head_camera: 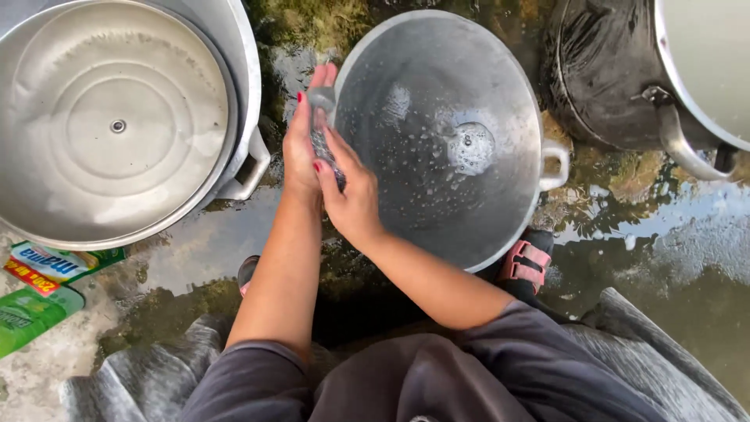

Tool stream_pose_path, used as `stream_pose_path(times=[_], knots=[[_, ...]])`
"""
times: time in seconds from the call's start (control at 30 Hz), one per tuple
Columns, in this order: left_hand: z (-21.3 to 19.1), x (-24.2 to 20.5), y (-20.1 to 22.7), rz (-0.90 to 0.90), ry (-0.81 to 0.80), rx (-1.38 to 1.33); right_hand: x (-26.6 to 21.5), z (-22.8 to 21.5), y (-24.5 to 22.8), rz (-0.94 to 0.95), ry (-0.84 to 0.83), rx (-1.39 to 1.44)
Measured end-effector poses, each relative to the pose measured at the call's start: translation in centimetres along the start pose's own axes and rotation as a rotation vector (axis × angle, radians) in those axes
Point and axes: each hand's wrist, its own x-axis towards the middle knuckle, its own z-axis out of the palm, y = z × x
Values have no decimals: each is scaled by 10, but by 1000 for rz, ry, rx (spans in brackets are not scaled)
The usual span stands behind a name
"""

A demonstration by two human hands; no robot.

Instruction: Washing and scrubbing metal pots and lids on the ground with soap and a scrubber.

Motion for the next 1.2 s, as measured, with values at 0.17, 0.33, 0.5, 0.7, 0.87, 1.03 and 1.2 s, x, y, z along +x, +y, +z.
stream_pose_path(times=[0.17, 0.33, 0.5, 0.7, 0.87, 1.03, 1.2], knots=[[53, -4, 18, -63, 18, 211, 40, 5, 16, -114, 337, -139], [32, -3, 18, -55, -24, 115, 6, -5, -3, -86, 162, 46], [37, -8, 13, -79, 16, 147, 32, -3, 22, -68, 113, 98], [33, -6, 16, -145, 63, -3, 9, 1, 20, -145, 111, 51], [26, -5, 3, -89, 43, 60, 45, -1, 26, -146, 208, -136], [27, -2, 18, -149, -203, -223, 23, 4, -2, -213, 151, -21], [31, -9, -1, -262, 253, 56, 117, 2, 57, -428, 377, -663]])
